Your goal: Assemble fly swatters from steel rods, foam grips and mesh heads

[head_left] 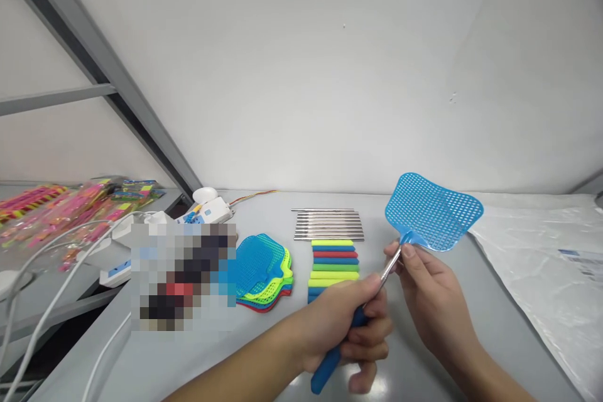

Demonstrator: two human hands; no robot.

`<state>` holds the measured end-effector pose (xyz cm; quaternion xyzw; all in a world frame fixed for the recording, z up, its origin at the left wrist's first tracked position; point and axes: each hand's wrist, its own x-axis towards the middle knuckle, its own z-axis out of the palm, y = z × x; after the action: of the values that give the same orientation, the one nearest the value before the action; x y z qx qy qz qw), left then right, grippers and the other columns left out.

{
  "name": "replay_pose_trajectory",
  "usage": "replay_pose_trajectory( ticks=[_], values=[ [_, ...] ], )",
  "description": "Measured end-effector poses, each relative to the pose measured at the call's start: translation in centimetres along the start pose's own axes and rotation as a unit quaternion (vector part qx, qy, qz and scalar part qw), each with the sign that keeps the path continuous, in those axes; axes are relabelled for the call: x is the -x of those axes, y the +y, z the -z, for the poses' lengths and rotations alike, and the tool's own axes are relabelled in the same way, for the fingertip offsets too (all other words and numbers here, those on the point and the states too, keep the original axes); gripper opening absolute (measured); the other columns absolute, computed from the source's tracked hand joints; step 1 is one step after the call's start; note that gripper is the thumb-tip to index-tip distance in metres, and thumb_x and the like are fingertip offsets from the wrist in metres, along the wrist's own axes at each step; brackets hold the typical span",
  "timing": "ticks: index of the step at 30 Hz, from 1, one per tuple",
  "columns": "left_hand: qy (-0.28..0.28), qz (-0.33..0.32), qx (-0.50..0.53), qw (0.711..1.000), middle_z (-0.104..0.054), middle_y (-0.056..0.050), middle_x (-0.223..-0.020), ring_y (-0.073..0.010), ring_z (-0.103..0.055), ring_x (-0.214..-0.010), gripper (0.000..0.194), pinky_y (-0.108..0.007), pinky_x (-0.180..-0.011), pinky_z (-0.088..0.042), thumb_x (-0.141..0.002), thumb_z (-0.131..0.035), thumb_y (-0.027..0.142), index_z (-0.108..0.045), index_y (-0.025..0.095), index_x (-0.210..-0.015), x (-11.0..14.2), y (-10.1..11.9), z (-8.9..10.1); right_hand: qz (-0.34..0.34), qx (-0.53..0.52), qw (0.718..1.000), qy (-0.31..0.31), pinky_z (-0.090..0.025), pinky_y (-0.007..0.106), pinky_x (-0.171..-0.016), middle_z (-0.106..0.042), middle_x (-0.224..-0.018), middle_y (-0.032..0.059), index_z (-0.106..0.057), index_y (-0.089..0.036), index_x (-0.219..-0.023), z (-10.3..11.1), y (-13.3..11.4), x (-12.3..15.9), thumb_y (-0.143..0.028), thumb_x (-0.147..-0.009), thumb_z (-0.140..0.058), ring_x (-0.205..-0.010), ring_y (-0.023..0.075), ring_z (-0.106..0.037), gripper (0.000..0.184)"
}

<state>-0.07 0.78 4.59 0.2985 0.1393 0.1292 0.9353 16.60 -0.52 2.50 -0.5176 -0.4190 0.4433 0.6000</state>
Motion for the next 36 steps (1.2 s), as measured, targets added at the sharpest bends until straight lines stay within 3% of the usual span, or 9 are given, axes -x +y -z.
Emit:
replay_pose_trajectory(
  ticks=[3, 6, 8, 12, 14, 20, 24, 27, 36],
  values=[
    [0.018, -0.008, -0.008, 1.0, -0.033, 0.008, -0.047, -0.0073, -0.021, -0.033, 0.038, -0.019, -0.032, -0.041, -0.095, -0.034, 0.053, -0.046, 0.022, -0.079, 0.2, 0.0, -0.3, 0.002, 0.016, 0.996, -0.085, -0.044, 0.03, -0.069, -0.06, -0.067, 0.0008, -0.068, -0.022, -0.08, -0.6, -0.3, 0.6, -0.045, -0.087, -0.06, -0.067, 0.0165, -0.055, 0.025],
    [0.041, -0.005, -0.009, 0.999, -0.03, 0.01, -0.044, -0.0073, -0.019, -0.032, 0.034, -0.018, -0.032, -0.04, -0.096, -0.033, 0.053, -0.05, 0.023, -0.089, 0.3, 0.0, -0.6, -0.008, -0.013, 0.989, -0.15, -0.043, 0.03, -0.065, -0.049, -0.051, -0.0042, -0.066, -0.022, -0.08, -0.9, -0.6, 0.9, -0.043, -0.092, -0.053, -0.049, 0.0123, -0.046, 0.027],
    [0.045, 0.004, -0.005, 0.999, -0.028, 0.01, -0.043, -0.0072, -0.017, -0.032, 0.032, -0.017, -0.032, -0.039, -0.096, -0.035, 0.052, -0.048, 0.024, -0.088, 0.3, 0.0, -0.7, 0.006, -0.036, 0.992, -0.117, -0.044, 0.03, -0.068, -0.055, -0.059, -0.0021, -0.068, -0.021, -0.08, -0.5, -0.9, 0.3, -0.042, -0.091, -0.056, -0.055, 0.0126, -0.048, 0.026],
    [0.032, 0.034, -0.015, 0.999, -0.029, 0.01, -0.045, -0.007, -0.019, -0.033, 0.031, -0.016, -0.033, -0.037, -0.096, -0.037, 0.048, -0.044, 0.023, -0.079, 0.1, -0.3, -0.7, 0.044, -0.129, 0.988, 0.076, -0.044, 0.028, -0.074, -0.061, -0.084, 0.0028, -0.07, -0.021, -0.076, 1.6, -1.4, -2.5, -0.039, -0.082, -0.067, -0.079, 0.0155, -0.053, 0.02],
    [0.027, 0.039, -0.023, 0.999, -0.03, 0.009, -0.045, -0.0068, -0.02, -0.033, 0.031, -0.016, -0.033, -0.037, -0.096, -0.036, 0.047, -0.043, 0.023, -0.078, -0.1, -0.5, -0.6, 0.045, -0.154, 0.982, 0.102, -0.044, 0.027, -0.072, -0.06, -0.084, 0.0026, -0.07, -0.02, -0.075, 2.5, -1.5, -3.7, -0.04, -0.081, -0.068, -0.079, 0.0149, -0.052, 0.021],
    [0.041, 0.0, -0.035, 0.999, -0.035, 0.009, -0.046, -0.0064, -0.023, -0.03, 0.03, -0.019, -0.031, -0.041, -0.097, -0.032, 0.041, -0.05, 0.021, -0.082, -0.3, -0.8, -0.2, 0.017, -0.125, 0.992, 0.008, -0.042, 0.028, -0.071, -0.058, -0.082, 0.0018, -0.069, -0.022, -0.079, 1.3, -1.1, -2.9, -0.044, -0.084, -0.064, -0.076, 0.0147, -0.049, 0.023],
    [0.05, -0.028, -0.044, 0.997, -0.036, 0.01, -0.043, -0.0061, -0.021, -0.026, 0.037, -0.02, -0.03, -0.042, -0.098, -0.027, 0.05, -0.053, 0.024, -0.096, -0.3, -1.1, -0.2, 0.0, -0.064, 0.994, -0.089, -0.039, 0.028, -0.07, -0.056, -0.076, 0.0011, -0.066, -0.02, -0.076, -0.3, -1.0, -1.1, -0.047, -0.09, -0.055, -0.07, 0.0139, -0.048, 0.032],
    [0.062, -0.039, -0.043, 0.996, -0.034, 0.01, -0.042, -0.0058, -0.019, -0.025, 0.038, -0.019, -0.029, -0.041, -0.097, -0.027, 0.054, -0.049, 0.024, -0.088, -0.5, -1.4, -0.2, -0.008, -0.041, 0.99, -0.133, -0.037, 0.028, -0.067, -0.053, -0.069, -0.0003, -0.063, -0.02, -0.073, -0.6, -1.0, -0.7, -0.048, -0.092, -0.051, -0.066, 0.0134, -0.046, 0.036],
    [0.064, 0.007, -0.037, 0.997, -0.03, 0.01, -0.044, -0.0067, -0.014, -0.028, 0.038, -0.016, -0.026, -0.032, -0.095, -0.033, 0.058, -0.04, 0.024, -0.078, -0.2, -0.5, -0.2, 0.01, -0.064, 0.996, -0.068, -0.036, 0.029, -0.071, -0.052, -0.071, 0.0007, -0.066, -0.019, -0.07, 0.7, -1.6, -2.0, -0.046, -0.087, -0.059, -0.07, 0.0147, -0.044, 0.033]
  ],
)
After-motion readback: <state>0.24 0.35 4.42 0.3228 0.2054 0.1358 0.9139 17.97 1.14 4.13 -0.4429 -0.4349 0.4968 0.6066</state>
